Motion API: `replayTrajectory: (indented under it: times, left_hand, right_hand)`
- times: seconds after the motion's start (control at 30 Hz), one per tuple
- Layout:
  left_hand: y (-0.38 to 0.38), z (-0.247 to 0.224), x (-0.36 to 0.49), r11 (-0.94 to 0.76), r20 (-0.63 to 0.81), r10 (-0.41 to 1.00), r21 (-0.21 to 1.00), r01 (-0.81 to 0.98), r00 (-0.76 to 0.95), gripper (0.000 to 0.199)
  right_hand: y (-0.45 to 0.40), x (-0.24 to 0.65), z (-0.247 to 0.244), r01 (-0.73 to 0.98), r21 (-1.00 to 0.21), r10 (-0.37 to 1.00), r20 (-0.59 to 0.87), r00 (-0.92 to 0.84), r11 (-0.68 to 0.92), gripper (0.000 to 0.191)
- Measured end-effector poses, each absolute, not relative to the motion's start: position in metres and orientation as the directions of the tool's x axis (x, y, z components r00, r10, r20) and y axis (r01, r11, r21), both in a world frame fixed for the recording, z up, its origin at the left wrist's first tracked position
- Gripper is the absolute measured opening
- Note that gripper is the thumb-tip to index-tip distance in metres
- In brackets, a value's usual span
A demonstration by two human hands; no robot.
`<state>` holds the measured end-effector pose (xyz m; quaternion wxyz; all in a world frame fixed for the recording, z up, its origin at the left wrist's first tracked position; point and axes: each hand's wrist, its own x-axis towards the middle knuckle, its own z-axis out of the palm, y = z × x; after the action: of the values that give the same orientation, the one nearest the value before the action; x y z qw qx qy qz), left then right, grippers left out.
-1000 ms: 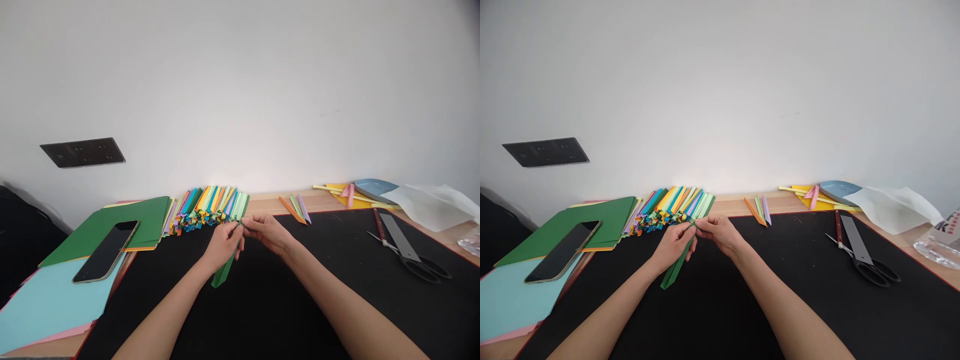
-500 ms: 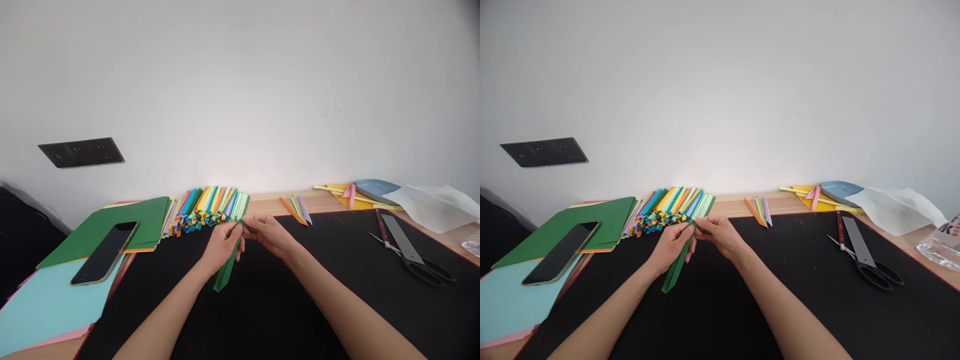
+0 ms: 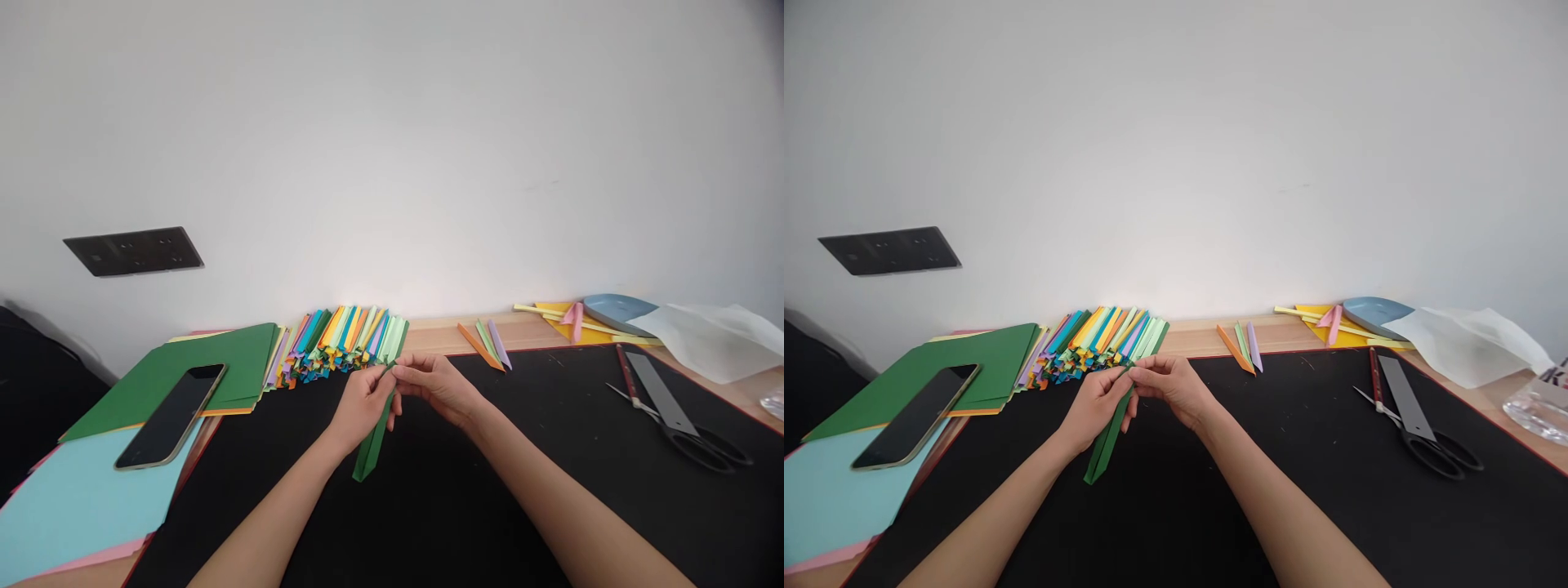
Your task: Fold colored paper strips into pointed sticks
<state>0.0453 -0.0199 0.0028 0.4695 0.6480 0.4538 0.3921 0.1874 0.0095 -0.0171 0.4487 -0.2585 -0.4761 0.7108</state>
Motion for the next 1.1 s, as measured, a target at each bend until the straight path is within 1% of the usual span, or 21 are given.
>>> replayTrajectory:
  times: [0.17,0.43,0.53,0.63,0.77,0.87,1.0,1.1]
  left_hand:
    - [-0.0206,0.0035,0.0456,-0.139,0.075,0.958,0.966,0.219,0.276,0.035]
    - [-0.0178,0.0001,0.0443,-0.123,0.062,0.953,0.974,0.19,0.298,0.031]
    - [-0.0176,0.0003,0.0441,-0.116,0.057,0.952,0.977,0.182,0.3,0.032]
    - [-0.0175,0.0002,0.0438,-0.11,0.054,0.953,0.979,0.173,0.298,0.034]
    - [-0.0174,0.0002,0.0435,-0.084,0.038,0.949,0.987,0.134,0.314,0.036]
    - [-0.0176,0.0016,0.0436,-0.037,0.017,0.945,0.998,0.057,0.327,0.038]
    - [-0.0169,0.0039,0.0435,0.101,-0.078,0.934,0.994,-0.05,0.348,0.05]
    - [-0.0158,0.0045,0.043,0.173,-0.113,0.918,0.977,-0.127,0.38,0.05]
  right_hand:
    - [0.0118,0.1882,-0.0201,-0.393,-0.908,0.891,0.053,-0.451,-0.145,0.031]
    - [0.0156,0.1876,-0.025,-0.387,-0.905,0.874,0.039,-0.484,-0.174,0.039]
    - [0.0146,0.1877,-0.024,-0.397,-0.905,0.87,0.066,-0.489,-0.155,0.04]
    - [0.0133,0.1883,-0.0224,-0.402,-0.907,0.851,0.109,-0.514,-0.126,0.035]
    - [0.0137,0.1899,-0.0224,-0.385,-0.913,0.853,0.094,-0.514,-0.131,0.027]
    - [0.0143,0.1907,-0.0226,-0.388,-0.912,0.849,0.101,-0.519,-0.129,0.027]
    - [0.0129,0.1895,-0.0209,-0.42,-0.896,0.804,0.142,-0.577,-0.143,0.027]
    - [0.0116,0.1885,-0.0196,-0.438,-0.884,0.77,0.163,-0.617,-0.164,0.028]
